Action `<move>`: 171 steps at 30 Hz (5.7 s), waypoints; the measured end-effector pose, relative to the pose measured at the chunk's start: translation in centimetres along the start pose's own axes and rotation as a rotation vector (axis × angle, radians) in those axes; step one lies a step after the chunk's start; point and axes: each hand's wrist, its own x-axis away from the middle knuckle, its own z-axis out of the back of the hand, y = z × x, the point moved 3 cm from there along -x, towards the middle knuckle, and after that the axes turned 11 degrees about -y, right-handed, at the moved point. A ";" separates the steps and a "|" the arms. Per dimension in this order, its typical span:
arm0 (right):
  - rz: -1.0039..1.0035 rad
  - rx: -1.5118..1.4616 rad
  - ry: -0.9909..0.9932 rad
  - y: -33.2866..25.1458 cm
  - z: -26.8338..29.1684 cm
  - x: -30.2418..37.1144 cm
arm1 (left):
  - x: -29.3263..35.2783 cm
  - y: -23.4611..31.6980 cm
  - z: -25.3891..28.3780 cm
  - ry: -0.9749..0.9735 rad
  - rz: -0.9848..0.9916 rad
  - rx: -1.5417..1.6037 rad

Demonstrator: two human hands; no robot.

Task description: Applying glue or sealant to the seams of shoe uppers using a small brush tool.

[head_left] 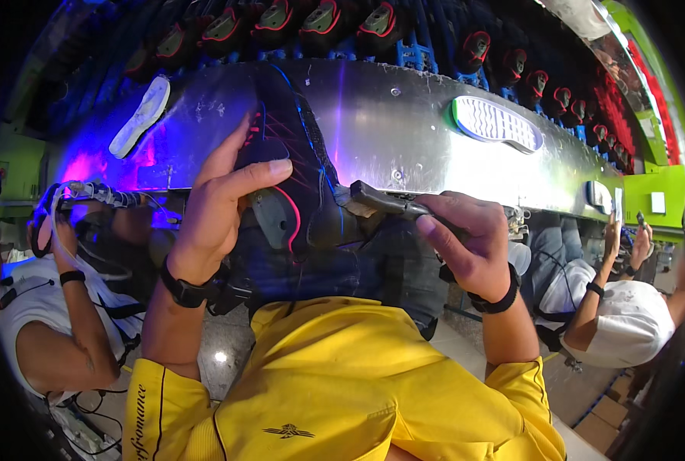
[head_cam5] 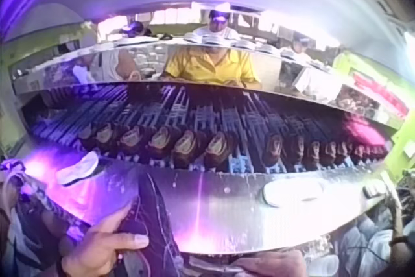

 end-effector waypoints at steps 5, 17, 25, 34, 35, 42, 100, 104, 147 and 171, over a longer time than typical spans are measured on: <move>-0.007 0.076 -0.006 -1.1 1.5 -0.1 | -0.5 0.2 -0.7 0.048 0.066 0.042; 0.309 0.350 0.109 -3.3 5.4 -3.6 | 1.0 1.0 -3.5 0.167 0.267 0.165; 0.434 0.455 0.097 -3.6 6.7 -5.2 | 1.0 -0.6 -3.4 0.073 0.494 0.451; 0.454 0.362 0.127 -1.8 6.3 -6.1 | 1.9 -2.6 -3.5 0.059 0.600 0.766; 0.455 0.342 0.122 -1.5 6.3 -6.0 | 1.8 -2.6 -3.9 0.039 0.599 0.808; 0.396 0.207 0.136 0.7 5.0 -5.2 | 2.1 -3.0 -4.5 -0.080 0.616 0.903; 0.302 0.472 0.122 -1.8 5.0 -4.2 | -1.6 -2.8 -2.0 0.154 0.311 0.492; 0.474 0.614 0.112 -1.8 5.3 -4.5 | -1.3 -2.8 -2.0 0.078 0.355 0.530; 0.010 -0.301 0.433 1.3 -2.4 -3.3 | -2.6 -1.7 0.0 -0.026 -0.687 -0.955; -0.011 -0.367 0.538 -1.1 -6.6 -7.9 | -2.1 -3.0 1.6 0.178 -1.020 -1.372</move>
